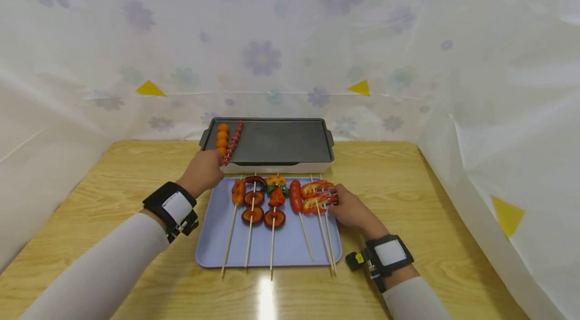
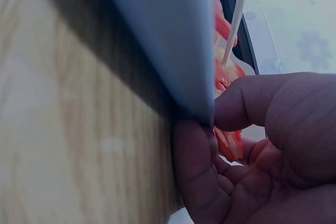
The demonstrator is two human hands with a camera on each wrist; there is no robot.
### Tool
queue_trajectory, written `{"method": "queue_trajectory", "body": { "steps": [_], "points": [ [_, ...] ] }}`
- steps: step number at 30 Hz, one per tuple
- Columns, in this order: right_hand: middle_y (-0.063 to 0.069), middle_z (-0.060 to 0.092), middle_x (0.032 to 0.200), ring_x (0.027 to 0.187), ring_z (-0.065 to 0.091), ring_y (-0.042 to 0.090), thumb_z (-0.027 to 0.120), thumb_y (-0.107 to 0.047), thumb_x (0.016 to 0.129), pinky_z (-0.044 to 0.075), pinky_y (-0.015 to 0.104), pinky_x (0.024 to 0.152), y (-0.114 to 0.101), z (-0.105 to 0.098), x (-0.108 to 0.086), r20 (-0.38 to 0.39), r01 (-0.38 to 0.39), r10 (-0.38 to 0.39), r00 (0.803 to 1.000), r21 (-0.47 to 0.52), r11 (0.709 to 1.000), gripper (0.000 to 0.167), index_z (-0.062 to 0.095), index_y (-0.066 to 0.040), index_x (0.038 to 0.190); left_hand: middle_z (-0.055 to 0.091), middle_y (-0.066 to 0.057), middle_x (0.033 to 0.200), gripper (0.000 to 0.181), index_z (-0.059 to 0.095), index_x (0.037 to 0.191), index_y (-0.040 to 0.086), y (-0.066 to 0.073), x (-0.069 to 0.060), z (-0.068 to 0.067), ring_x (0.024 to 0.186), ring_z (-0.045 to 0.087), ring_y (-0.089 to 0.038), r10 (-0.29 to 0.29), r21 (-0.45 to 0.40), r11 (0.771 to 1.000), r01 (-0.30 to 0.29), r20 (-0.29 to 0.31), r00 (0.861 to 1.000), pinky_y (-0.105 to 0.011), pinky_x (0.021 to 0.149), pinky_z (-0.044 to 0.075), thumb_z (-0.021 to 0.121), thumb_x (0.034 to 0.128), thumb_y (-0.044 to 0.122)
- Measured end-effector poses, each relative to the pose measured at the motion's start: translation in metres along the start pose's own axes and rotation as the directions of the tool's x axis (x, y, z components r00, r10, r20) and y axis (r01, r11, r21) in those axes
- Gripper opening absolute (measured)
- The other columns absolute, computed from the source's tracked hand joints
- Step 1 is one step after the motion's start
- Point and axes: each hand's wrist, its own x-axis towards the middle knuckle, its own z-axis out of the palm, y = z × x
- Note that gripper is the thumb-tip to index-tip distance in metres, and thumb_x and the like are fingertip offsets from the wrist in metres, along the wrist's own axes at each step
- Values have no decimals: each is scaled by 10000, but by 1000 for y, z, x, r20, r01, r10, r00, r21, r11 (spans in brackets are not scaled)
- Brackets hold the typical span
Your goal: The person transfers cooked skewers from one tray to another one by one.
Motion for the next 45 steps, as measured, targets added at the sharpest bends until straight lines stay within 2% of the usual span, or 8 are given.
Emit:
{"method": "queue_trajectory", "body": {
  "steps": [8, 22, 27, 31, 34, 37, 41, 45],
  "points": [
    [208, 515, 1062, 670, 498, 230, 525, 27, 873, 424, 342, 538, 1, -1, -1, 3, 17, -17, 1000, 22, 1000, 483, 379, 57, 1332, 377, -25, 598, 259, 514, 612, 58, 8, 0, -3, 528, 426, -191, -76, -1, 997, 76, 64, 995, -282, 469, 319, 557, 819, -90],
    [215, 516, 1103, 759, 526, 248, 533, 13, 888, 449, 357, 576, 2, -1, -3, 4, 13, -13, 1000, 4, 1000, 472, 385, 53, 1335, 232, 24, 537, 384, 360, 522, 127, 5, 5, -7, 474, 199, -114, -86, -61, 993, 99, 191, 978, -256, 464, 206, 506, 792, -103],
    [221, 520, 1102, 711, 519, 242, 530, 20, 890, 442, 357, 553, 4, -2, -4, -2, 16, -16, 1000, 12, 1000, 477, 380, 55, 1342, 249, 25, 535, 345, 376, 539, 129, 5, 5, -4, 467, 202, -116, -87, -156, 981, 117, 192, 978, -258, 465, 203, 511, 779, -79],
    [226, 516, 1136, 762, 535, 246, 533, 5, 895, 453, 357, 565, 5, -2, -3, -1, 24, -24, 1000, 4, 1000, 480, 379, 54, 1347, 379, -18, 628, 165, 487, 679, 79, 6, -1, -6, 525, 334, -156, -72, -218, 970, 105, 153, 986, -273, 497, 282, 506, 769, -59],
    [234, 517, 1152, 799, 538, 252, 534, 2, 888, 456, 347, 585, 6, -2, -2, -2, 35, -35, 999, -9, 999, 492, 378, 65, 1351, 528, -86, 783, 135, 584, 922, 11, 6, -8, -7, 637, 487, -205, -69, -313, 944, 110, 141, 988, -290, 552, 378, 515, 813, -29],
    [247, 513, 1168, 850, 536, 264, 535, 2, 884, 454, 337, 612, 6, -3, -2, 2, 53, -53, 999, -23, 998, 498, 371, 86, 1346, 579, -141, 902, 248, 574, 1113, -44, 5, -19, -8, 710, 563, -237, -73, -465, 875, 133, 146, 987, -306, 600, 448, 524, 874, 1],
    [247, 516, 1160, 853, 532, 271, 541, 15, 877, 444, 337, 613, 4, -2, -2, 0, 53, -53, 999, -19, 998, 495, 377, 88, 1339, 559, -143, 927, 256, 554, 1153, -48, 2, -32, -5, 724, 577, -229, -91, -603, 784, 149, 125, 988, -307, 629, 494, 544, 902, 4],
    [245, 519, 1143, 794, 528, 260, 533, 32, 876, 436, 348, 586, 2, -3, -3, 1, 43, -43, 999, -9, 999, 503, 369, 89, 1349, 563, -141, 956, 279, 560, 1171, -33, 1, -43, -2, 698, 577, -204, -106, -629, 767, 130, 75, 992, -297, 620, 508, 561, 892, -5]
  ]
}}
